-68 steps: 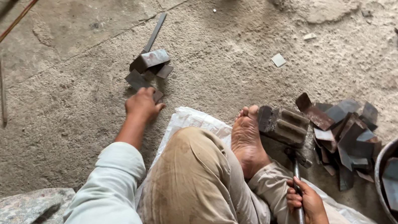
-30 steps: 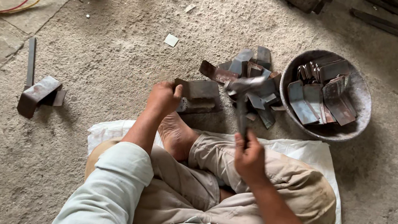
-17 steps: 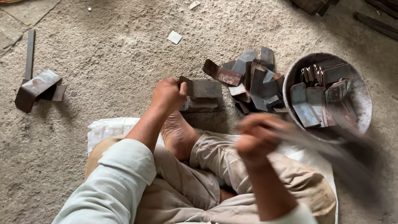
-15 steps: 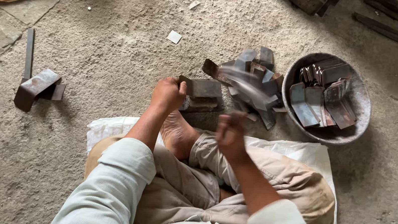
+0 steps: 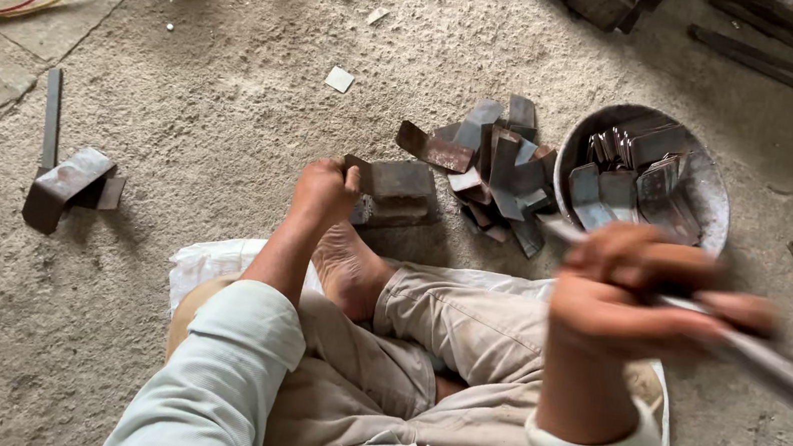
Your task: The person shapes small metal pieces by striking them with a hammer against a metal base and then sorts them into a bowl.
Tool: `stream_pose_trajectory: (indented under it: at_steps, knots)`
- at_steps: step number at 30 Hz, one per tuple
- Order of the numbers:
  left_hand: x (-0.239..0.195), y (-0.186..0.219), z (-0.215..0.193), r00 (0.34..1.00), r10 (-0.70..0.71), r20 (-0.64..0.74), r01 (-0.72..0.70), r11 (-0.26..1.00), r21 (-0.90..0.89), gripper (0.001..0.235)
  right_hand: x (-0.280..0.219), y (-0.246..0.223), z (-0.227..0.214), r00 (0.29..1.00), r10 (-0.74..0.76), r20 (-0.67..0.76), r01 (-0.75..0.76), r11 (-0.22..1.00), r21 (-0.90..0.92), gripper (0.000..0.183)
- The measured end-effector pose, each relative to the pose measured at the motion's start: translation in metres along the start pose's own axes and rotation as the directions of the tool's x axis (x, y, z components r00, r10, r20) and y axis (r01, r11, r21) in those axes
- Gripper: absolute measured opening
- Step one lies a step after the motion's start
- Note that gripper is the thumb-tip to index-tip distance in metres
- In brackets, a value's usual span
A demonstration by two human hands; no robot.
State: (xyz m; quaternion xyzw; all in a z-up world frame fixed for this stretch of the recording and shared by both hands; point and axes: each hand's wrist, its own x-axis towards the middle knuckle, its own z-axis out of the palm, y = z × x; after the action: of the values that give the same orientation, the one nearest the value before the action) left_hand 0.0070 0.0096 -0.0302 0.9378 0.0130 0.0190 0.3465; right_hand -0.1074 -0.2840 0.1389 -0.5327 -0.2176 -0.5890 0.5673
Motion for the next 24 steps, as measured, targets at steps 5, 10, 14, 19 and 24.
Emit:
stream_pose_trajectory:
  at_steps: [5, 10, 14, 19, 24]
  knots:
    - [-0.003, -0.002, 0.002, 0.997, 0.045, -0.063, -0.045, 0.999, -0.001, 0.034, -0.123, 0.024, 0.017, 0.695, 0.446, 0.564, -0.189, 0.870, -0.455, 0.025]
    - [-0.003, 0.001, -0.003, 1.000, -0.014, -0.014, 0.014, 1.000, -0.010, 0.036, -0.092, 0.038, 0.012, 0.411, 0.846, 0.338, -0.311, 0.479, -0.821, 0.023]
    - [-0.005, 0.009, -0.009, 1.000, -0.004, -0.027, 0.006, 0.999, 0.053, 0.035, -0.016, 0.024, 0.009, 0.665, 0.741, 0.086, -0.718, 0.605, 0.344, 0.018]
    - [-0.004, 0.010, -0.009, 0.991, -0.126, 0.049, 0.128, 0.991, -0.034, 0.034, -0.043, 0.021, 0.008, 0.983, 0.136, 0.125, -0.161, 0.964, 0.214, 0.022]
    - [-0.001, -0.002, 0.003, 0.997, 0.013, -0.075, -0.008, 0.998, 0.061, 0.036, -0.130, 0.035, 0.005, 0.571, 0.602, 0.558, -0.181, 0.755, -0.630, 0.020]
